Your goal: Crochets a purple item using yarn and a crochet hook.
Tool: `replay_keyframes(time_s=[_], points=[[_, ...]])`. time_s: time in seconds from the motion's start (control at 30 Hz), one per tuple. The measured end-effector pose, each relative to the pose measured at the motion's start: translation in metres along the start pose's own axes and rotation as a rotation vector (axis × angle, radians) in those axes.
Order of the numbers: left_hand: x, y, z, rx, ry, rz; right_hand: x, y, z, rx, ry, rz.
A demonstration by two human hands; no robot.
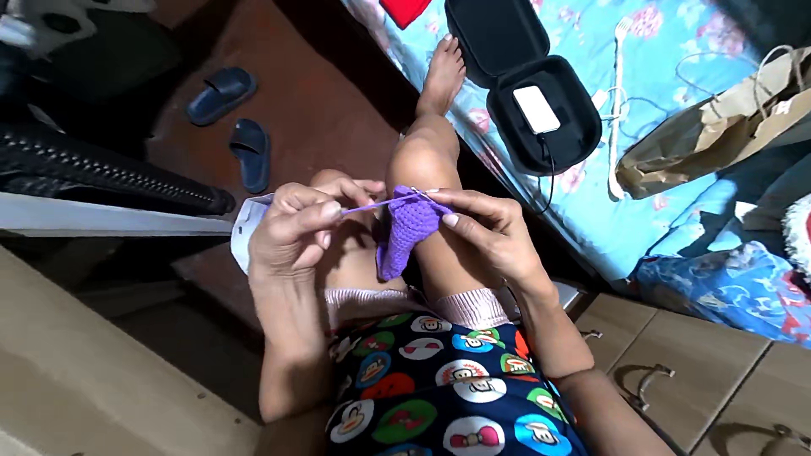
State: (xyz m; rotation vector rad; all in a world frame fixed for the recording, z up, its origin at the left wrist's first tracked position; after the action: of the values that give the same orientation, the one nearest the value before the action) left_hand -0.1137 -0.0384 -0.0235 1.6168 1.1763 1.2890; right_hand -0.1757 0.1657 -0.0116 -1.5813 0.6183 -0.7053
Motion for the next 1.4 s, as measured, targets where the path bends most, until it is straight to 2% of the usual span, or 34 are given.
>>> replay_keyframes(time_s=[0.1, 0.2, 0.33, 0.43, 0.5, 0.6, 0.67, 0.73, 0.77, 0.83, 0.9, 0.93, 0.97, 1.17, 1.27, 1.4], points=[[0.014, 0.007, -0.012, 0.187, -0.005, 0.064, 0.001, -0.002, -0.001, -0.015, -0.004, 0.021], [0.032, 0.007, -0.025, 0.223, -0.017, -0.053, 0.000, -0.002, 0.000, -0.011, -0.007, 0.022], [0.045, 0.007, -0.029, 0.188, 0.070, -0.162, -0.003, 0.002, 0.001, 0.000, 0.037, -0.028], [0.052, 0.010, -0.020, 0.066, 0.224, -0.227, -0.003, 0.003, 0.003, 0.033, 0.089, 0.032], [0.054, 0.010, -0.014, 0.020, 0.265, -0.254, -0.003, 0.002, 0.005, 0.027, 0.126, 0.077], [0.056, 0.010, -0.013, 0.011, 0.299, -0.275, 0.000, -0.002, 0.008, -0.071, 0.187, 0.214], [0.061, 0.012, -0.016, 0.043, 0.319, -0.351, 0.004, -0.012, 0.010, -0.216, 0.218, 0.412], [0.071, 0.016, -0.014, 0.122, 0.336, -0.532, 0.009, -0.020, 0.011, -0.286, 0.256, 0.565], [0.075, 0.017, -0.012, 0.178, 0.335, -0.636, 0.009, -0.021, 0.010, -0.253, 0.259, 0.566], [0.081, 0.016, -0.008, 0.318, 0.341, -0.729, 0.005, -0.014, 0.007, -0.061, 0.219, 0.343], [0.079, 0.016, -0.004, 0.385, 0.361, -0.672, 0.002, 0.001, 0.005, 0.145, 0.167, -0.054], [0.078, 0.017, -0.003, 0.385, 0.372, -0.622, 0.002, 0.007, 0.006, 0.191, 0.166, -0.176], [0.077, 0.017, -0.002, 0.379, 0.382, -0.575, 0.002, 0.007, 0.008, 0.182, 0.182, -0.188], [0.067, 0.016, -0.008, 0.313, 0.420, -0.280, 0.006, -0.024, 0.023, -0.386, 0.359, 0.576], [0.061, 0.014, -0.010, 0.263, 0.417, -0.184, 0.009, -0.027, 0.026, -0.470, 0.375, 0.699], [0.050, 0.013, -0.016, 0.204, 0.374, -0.117, 0.010, -0.028, 0.026, -0.493, 0.356, 0.752]])
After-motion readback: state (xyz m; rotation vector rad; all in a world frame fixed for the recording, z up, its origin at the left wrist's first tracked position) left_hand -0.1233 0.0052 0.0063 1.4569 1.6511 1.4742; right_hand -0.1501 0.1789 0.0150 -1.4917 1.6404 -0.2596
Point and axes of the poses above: each hand's wrist, its own z-axis away from the middle knuckle, its own x-axis out of the palm, y = z × x, the point moved 8 cm from there along -z, towards the middle knuckle, and after that the axes turned 4 degrees about x, right-handed, at the moved point
